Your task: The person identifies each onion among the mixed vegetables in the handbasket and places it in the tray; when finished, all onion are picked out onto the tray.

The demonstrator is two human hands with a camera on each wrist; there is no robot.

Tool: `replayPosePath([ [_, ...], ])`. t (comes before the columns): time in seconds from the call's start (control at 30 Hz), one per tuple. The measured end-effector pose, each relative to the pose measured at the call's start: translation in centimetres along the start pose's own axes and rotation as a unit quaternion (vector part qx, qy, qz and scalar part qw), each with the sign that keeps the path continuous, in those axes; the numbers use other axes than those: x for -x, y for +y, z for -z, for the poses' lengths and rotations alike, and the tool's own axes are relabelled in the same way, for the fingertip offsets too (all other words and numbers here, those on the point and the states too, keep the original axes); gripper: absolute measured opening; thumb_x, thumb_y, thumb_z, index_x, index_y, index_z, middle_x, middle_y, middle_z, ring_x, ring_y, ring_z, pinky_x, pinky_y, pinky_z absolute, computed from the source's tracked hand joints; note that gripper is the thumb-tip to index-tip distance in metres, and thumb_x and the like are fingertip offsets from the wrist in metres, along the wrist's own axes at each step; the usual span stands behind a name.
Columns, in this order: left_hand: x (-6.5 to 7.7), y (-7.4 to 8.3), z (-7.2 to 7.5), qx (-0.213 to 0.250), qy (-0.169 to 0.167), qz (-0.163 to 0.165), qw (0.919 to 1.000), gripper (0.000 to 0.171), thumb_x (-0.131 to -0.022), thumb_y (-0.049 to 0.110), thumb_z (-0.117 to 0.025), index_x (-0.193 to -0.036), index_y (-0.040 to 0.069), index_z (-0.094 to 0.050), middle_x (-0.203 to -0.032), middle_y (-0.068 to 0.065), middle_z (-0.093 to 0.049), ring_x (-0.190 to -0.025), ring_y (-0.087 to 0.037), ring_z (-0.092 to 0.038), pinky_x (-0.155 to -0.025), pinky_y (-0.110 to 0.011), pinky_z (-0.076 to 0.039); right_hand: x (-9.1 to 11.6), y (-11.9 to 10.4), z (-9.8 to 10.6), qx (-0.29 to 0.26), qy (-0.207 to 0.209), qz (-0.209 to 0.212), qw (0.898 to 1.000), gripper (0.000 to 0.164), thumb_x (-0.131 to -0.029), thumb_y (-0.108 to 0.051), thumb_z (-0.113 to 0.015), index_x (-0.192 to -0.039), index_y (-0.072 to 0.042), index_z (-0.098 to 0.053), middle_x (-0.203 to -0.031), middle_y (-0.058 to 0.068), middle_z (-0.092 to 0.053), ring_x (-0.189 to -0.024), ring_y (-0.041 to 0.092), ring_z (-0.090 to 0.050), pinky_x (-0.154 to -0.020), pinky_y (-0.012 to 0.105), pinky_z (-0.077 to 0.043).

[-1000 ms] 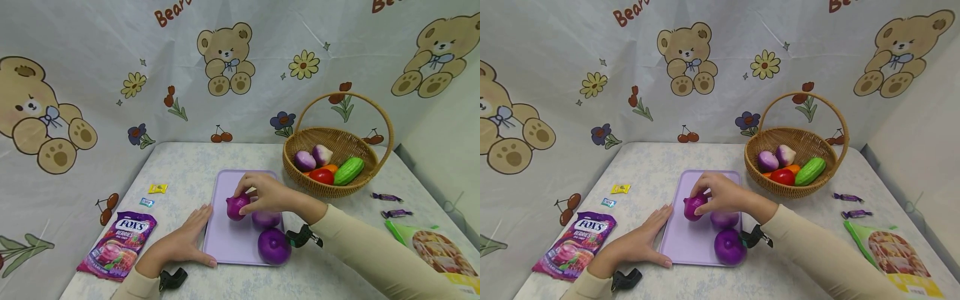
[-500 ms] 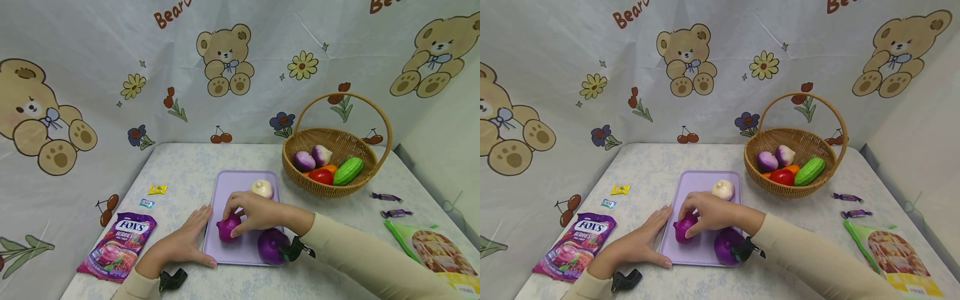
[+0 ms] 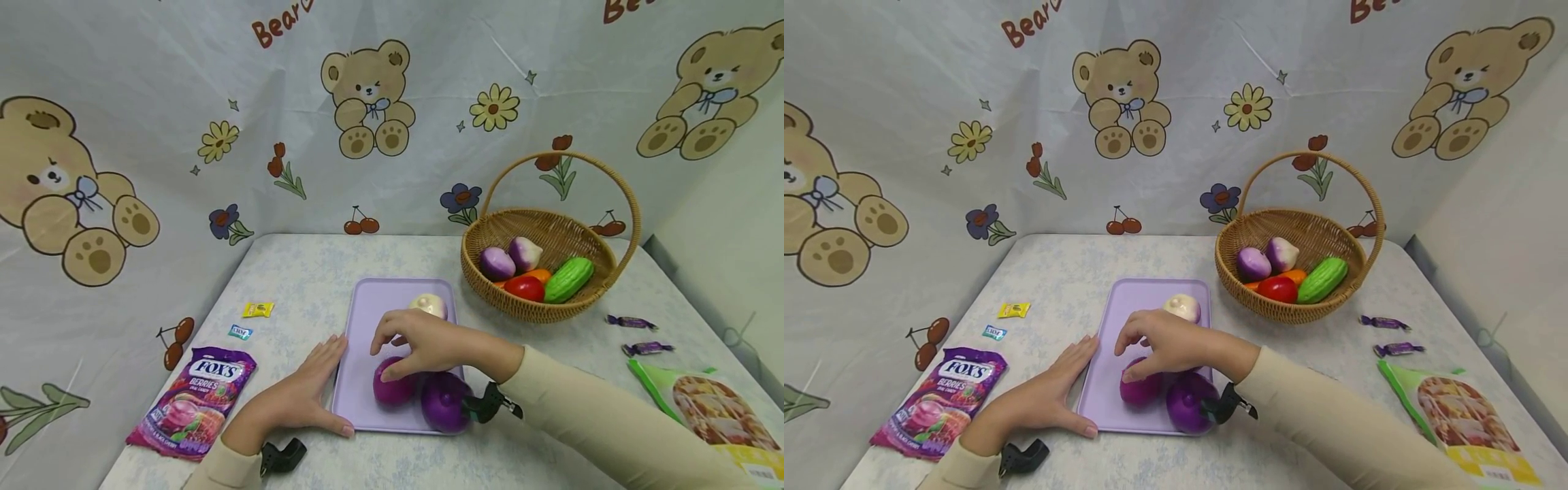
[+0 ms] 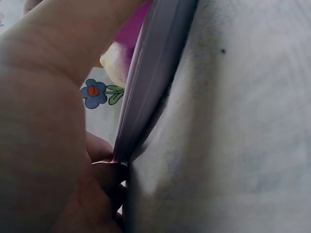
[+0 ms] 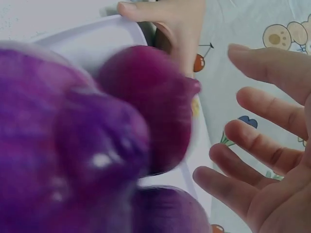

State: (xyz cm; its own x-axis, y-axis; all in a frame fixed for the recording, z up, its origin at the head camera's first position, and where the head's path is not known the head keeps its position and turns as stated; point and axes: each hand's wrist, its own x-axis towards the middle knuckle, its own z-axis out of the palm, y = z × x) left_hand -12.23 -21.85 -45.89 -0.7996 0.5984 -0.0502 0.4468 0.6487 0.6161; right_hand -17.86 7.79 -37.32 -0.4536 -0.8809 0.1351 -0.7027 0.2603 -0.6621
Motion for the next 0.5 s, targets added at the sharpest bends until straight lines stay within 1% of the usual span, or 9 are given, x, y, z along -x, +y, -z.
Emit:
replayPosePath([
  [0.13, 0.0, 0.0, 0.0, 0.000, -0.002, -0.002, 1.0000, 0.147, -0.068, 0.073, -0.088, -0.167, -0.002, -0.010, -0.174, -0.018, -0.004, -0.159, -0.034, 0.002, -0.125, -0.056, -0.002, 0.2, 0.0, 0.6, 0.025, 0.013, 0.027, 0.999, 0.021, -0.096, -0.025, -0.082, -0.112, -0.014, -0.075, -0.112, -0.004, -0.067, -0.105, 0.008, -0.063, -0.094, 0.036, -0.058],
  [0.2, 0.0, 0.0, -0.1, 0.001, -0.002, -0.001, 1.0000, 0.147, -0.068, 0.073, -0.088, -0.167, -0.002, -0.009, -0.174, -0.018, -0.004, -0.159, -0.034, 0.002, -0.125, -0.056, -0.002, 0.2, -0.1, 0.9, 0.037, 0.027, 0.033, 0.998, 0.020, -0.098, -0.026, -0.079, -0.112, -0.013, -0.075, -0.113, -0.003, -0.069, -0.104, 0.007, -0.063, -0.093, 0.034, -0.058],
  [0.3, 0.0, -0.1, -0.1, 0.000, -0.002, 0.000, 1.0000, 0.148, -0.068, 0.074, -0.088, -0.167, -0.001, -0.009, -0.174, -0.018, -0.004, -0.159, -0.034, 0.002, -0.125, -0.056, -0.002, 0.2, -0.3, 1.7, 0.049, 0.049, 0.024, 0.997, 0.019, -0.100, -0.027, -0.077, -0.113, -0.013, -0.075, -0.114, -0.002, -0.069, -0.105, 0.010, -0.065, -0.092, 0.033, -0.058],
  [0.4, -0.1, -0.2, -0.2, -0.001, 0.000, -0.002, 1.0000, 0.147, -0.068, 0.074, -0.088, -0.168, -0.001, -0.009, -0.174, -0.019, -0.004, -0.159, -0.035, 0.002, -0.125, -0.057, -0.002, 0.2, -0.1, 2.6, 0.067, 0.075, 0.010, 0.995, 0.021, -0.101, -0.028, -0.075, -0.115, -0.013, -0.075, -0.117, -0.003, -0.069, -0.107, 0.013, -0.065, -0.093, 0.034, -0.057],
  [0.5, -0.1, -0.2, -0.2, -0.003, 0.002, -0.005, 1.0000, 0.147, -0.068, 0.073, -0.088, -0.168, -0.001, -0.010, -0.174, -0.019, -0.005, -0.159, -0.036, 0.001, -0.125, -0.057, -0.003, 0.2, 0.4, 3.7, 0.077, 0.095, -0.005, 0.992, 0.026, -0.101, -0.028, -0.075, -0.121, -0.010, -0.074, -0.121, 0.000, -0.069, -0.112, 0.016, -0.064, -0.097, 0.038, -0.055],
])
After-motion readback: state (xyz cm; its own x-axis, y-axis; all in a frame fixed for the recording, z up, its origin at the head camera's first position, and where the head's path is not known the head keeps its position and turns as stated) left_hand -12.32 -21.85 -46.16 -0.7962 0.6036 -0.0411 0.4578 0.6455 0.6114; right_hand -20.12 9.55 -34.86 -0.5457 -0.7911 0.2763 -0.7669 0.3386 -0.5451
